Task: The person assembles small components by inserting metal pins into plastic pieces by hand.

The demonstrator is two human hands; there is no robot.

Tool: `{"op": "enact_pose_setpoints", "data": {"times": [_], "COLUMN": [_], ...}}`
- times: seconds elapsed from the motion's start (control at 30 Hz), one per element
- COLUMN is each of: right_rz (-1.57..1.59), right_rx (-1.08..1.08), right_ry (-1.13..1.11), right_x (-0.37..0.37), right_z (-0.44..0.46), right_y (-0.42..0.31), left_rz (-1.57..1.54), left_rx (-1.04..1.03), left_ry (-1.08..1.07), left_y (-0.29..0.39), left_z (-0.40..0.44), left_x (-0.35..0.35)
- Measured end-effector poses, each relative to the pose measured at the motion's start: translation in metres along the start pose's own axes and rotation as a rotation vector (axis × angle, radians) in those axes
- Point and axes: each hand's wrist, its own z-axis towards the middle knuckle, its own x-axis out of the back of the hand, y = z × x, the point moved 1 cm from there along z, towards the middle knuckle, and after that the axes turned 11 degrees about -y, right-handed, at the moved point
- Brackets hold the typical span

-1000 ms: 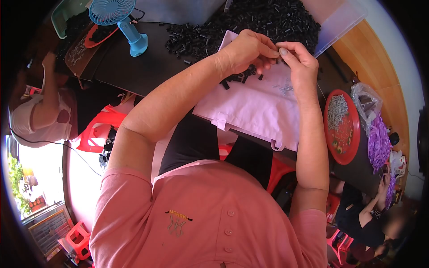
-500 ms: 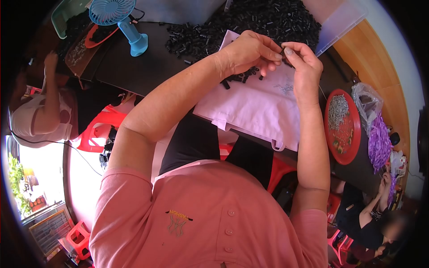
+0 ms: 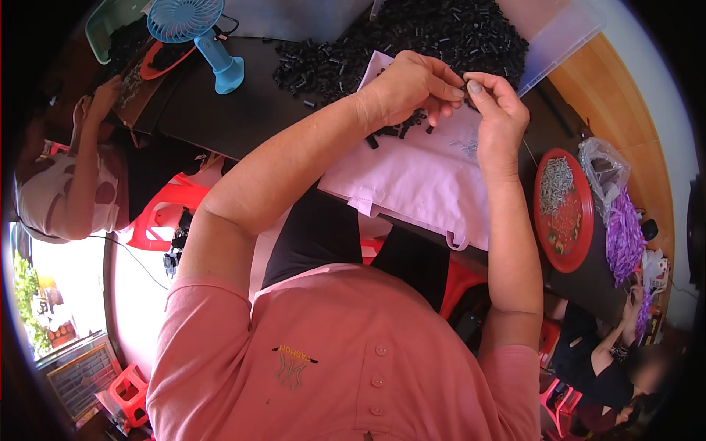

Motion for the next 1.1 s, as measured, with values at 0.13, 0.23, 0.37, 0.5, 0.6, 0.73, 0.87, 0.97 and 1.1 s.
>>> {"op": "enact_pose_setpoints", "data": {"times": [0.13,0.23,0.37,0.5,0.6,0.73,0.87,0.97,1.1], "right_rz": [-0.073,-0.055,-0.087,-0.066,-0.089,-0.171,-0.088,-0.023,0.020], "right_rx": [0.039,0.071,0.084,0.054,0.079,0.104,0.038,-0.008,-0.019], "right_ry": [-0.006,-0.005,-0.006,-0.030,-0.033,-0.071,-0.049,-0.026,-0.018], "right_x": [0.000,-0.001,-0.003,-0.003,-0.002,0.003,0.005,0.004,0.002], "right_z": [-0.002,-0.002,-0.002,-0.003,-0.001,0.001,0.002,0.001,0.000], "right_y": [0.001,0.007,0.011,0.010,0.012,0.015,0.008,0.004,0.005], "left_rz": [0.021,0.015,0.024,0.047,0.026,0.039,0.024,0.002,0.000], "left_rx": [0.023,0.042,0.054,0.063,0.051,0.068,0.062,0.062,0.078], "left_ry": [0.025,0.033,0.046,0.064,0.048,0.017,0.002,-0.009,-0.029], "left_y": [0.000,0.001,0.000,0.000,-0.002,-0.002,0.000,0.002,0.004], "left_z": [0.000,-0.002,-0.002,-0.003,-0.001,0.001,0.001,0.001,0.000], "left_x": [0.000,-0.001,0.001,0.001,0.005,0.006,0.004,0.005,0.005]}}
